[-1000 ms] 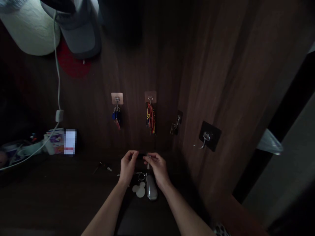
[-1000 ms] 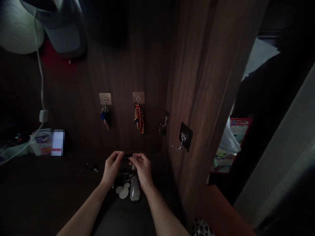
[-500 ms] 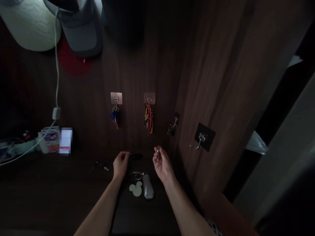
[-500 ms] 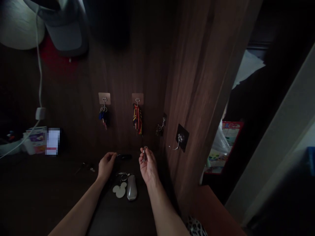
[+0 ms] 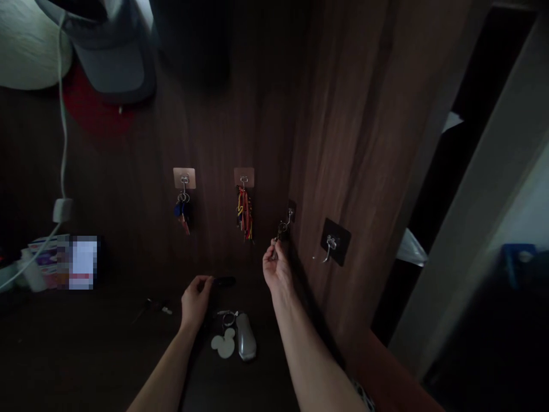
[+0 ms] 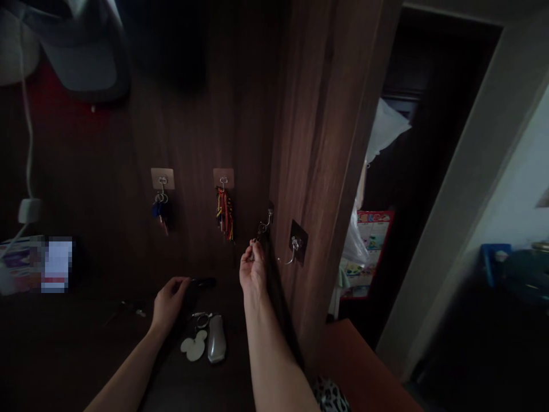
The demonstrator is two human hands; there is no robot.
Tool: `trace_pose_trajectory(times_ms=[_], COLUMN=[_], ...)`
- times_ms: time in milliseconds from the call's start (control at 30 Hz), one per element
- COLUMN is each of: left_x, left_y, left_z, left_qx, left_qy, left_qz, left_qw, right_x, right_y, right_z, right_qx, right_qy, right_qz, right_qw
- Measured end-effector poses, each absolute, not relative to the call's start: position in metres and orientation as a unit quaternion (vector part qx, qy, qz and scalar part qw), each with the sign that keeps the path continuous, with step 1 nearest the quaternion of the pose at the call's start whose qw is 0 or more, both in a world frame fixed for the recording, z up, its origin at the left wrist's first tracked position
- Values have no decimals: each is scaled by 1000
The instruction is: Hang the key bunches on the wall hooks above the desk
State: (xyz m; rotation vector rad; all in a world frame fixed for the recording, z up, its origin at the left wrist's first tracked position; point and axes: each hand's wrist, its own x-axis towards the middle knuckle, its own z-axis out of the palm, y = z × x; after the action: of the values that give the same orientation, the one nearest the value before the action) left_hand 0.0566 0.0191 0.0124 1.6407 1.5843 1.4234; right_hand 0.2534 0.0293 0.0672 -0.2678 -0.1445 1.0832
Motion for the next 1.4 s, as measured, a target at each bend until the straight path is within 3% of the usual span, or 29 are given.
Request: trace_pose_trajectory(times_ms=[600,1400], left_x=[58,59], left_y=[17,18], left_z=[13,12], left_qx=[614,611], left_qy=[566,545], left_qz=[502,522], left_qw=[224,239], right_x=[275,260], right_y=[70,56], right_z=[124,80], right_qx=[-141,-175], right_qy=[-4,-51], right_qz=[526,449], right_qw=[839,875])
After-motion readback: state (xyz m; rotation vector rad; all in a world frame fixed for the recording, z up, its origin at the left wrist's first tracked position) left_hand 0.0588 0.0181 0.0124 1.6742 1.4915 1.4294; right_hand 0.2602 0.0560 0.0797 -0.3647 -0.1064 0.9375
